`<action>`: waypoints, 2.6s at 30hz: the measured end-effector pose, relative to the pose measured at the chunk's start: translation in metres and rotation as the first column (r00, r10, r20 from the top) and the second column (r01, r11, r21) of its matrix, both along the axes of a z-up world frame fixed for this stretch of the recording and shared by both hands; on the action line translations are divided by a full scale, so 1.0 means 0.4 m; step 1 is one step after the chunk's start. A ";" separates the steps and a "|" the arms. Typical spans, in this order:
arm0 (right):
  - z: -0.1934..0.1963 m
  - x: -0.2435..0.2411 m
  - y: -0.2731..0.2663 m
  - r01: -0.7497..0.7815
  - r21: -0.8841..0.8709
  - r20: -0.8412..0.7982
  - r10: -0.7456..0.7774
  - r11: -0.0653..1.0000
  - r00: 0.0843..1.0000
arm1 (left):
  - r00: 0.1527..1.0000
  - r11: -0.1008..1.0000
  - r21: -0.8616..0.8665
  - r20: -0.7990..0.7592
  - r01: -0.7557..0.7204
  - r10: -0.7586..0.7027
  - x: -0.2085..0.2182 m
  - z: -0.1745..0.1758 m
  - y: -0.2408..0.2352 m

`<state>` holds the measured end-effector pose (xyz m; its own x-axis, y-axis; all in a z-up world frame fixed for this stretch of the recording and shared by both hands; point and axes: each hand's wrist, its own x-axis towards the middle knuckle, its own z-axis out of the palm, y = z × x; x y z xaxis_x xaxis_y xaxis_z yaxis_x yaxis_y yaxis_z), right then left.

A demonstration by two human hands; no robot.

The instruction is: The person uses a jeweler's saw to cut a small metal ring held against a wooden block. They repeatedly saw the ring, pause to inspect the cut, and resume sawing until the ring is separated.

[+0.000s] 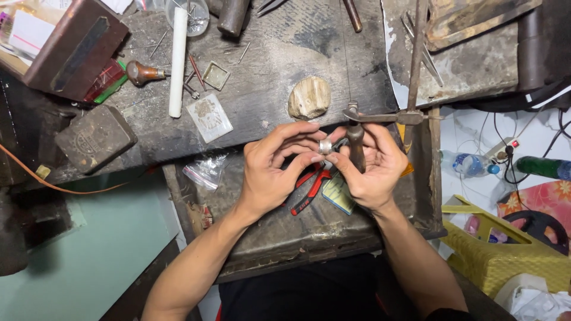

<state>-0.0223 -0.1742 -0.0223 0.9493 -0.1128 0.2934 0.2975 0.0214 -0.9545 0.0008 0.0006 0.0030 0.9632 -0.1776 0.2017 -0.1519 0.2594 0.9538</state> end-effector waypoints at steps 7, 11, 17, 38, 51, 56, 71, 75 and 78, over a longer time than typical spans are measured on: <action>-0.010 0.004 0.000 0.000 0.009 -0.002 0.000 1.000 1.000 | 1.000 1.000 0.009 0.012 -0.014 0.014 0.003 -0.009 -0.001; -0.034 0.000 -0.007 -0.001 0.002 -0.012 0.001 1.000 1.000 | 0.999 0.999 0.020 0.038 -0.035 0.034 0.004 -0.020 -0.001; -0.037 0.005 -0.013 -0.002 -0.005 -0.012 0.002 1.000 1.000 | 0.998 0.999 0.034 0.058 -0.039 0.037 0.006 -0.024 -0.001; -0.047 0.001 -0.011 0.085 -0.022 0.004 -0.085 0.996 0.996 | 0.976 0.970 0.192 0.186 -0.150 0.114 0.017 0.010 0.019; -0.060 -0.014 -0.012 0.011 0.002 -0.016 -0.011 1.000 1.000 | 0.796 0.569 0.574 0.531 -0.590 0.290 0.051 -0.044 0.095; -0.040 -0.017 -0.013 0.023 -0.077 0.021 -0.021 0.997 1.000 | 0.725 0.329 0.647 0.588 -0.688 0.359 0.116 0.072 0.214; 0.059 -0.019 0.061 0.017 -0.348 0.155 0.040 0.937 0.987 | 0.914 0.909 0.415 -0.362 -0.016 0.182 0.031 0.031 0.215; 0.041 -0.031 0.055 -0.015 -0.340 0.192 0.085 0.940 0.978 | 0.863 0.967 0.234 -0.505 0.104 0.029 0.022 0.050 0.197; 0.004 -0.052 0.044 -0.034 -0.335 0.189 0.102 0.942 0.977 | 0.851 0.983 0.181 -0.521 0.033 0.068 0.035 0.035 0.221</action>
